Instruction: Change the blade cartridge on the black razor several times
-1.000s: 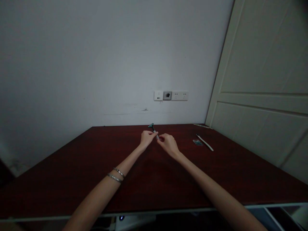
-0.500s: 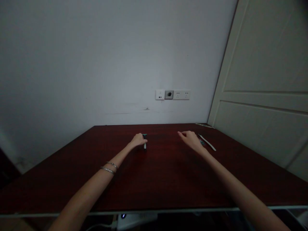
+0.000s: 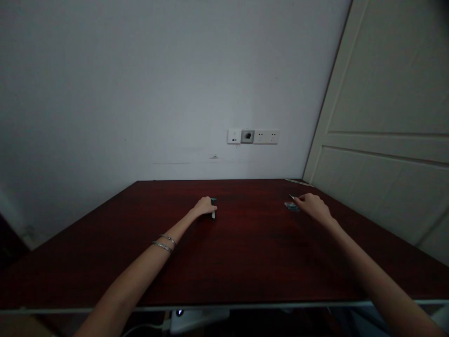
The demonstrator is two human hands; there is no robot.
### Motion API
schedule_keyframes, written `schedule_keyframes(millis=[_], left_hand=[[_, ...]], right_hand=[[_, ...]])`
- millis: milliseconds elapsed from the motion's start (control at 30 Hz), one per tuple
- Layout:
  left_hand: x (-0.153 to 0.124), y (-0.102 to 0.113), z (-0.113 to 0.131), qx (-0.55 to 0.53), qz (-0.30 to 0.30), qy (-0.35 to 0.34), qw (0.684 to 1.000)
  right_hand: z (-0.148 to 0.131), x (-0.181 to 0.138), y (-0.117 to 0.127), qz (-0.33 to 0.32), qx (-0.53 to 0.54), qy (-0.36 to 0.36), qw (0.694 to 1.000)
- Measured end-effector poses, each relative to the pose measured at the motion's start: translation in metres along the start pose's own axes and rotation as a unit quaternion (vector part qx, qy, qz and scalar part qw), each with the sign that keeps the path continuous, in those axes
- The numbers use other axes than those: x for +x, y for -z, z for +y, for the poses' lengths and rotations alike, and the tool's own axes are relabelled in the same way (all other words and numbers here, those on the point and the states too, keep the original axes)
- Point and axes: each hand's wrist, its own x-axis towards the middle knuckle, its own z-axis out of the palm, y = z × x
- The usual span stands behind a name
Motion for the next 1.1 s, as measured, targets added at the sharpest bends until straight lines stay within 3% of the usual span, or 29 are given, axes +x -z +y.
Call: schedule_keyframes(millis=[367,600,967,1100], left_hand=[[-0.004,-0.002,0.003,0.017,-0.007,0.015,1.0],[-0.006,-0.004,0.004,0.017,-0.007,0.013,1.0],[-0.001,0.009,-0.002,-0.008,0.04,0.017,0.999],[0.001,0.019,-0.004,-0.075,0.068,0.009,0.995]], right_hand=[[0.037,0.012,-0.006,-0.031,0.0,-0.06,0.998],[0.058,0.02,-0.024,-0.067,0.011,-0.071,0.995],[0.056,0.025,-0.038,-0.069,-0.019,-0.065,0.995],[0.054,0.025,-0.037,-0.068,-0.015,-0.075,0.995]])
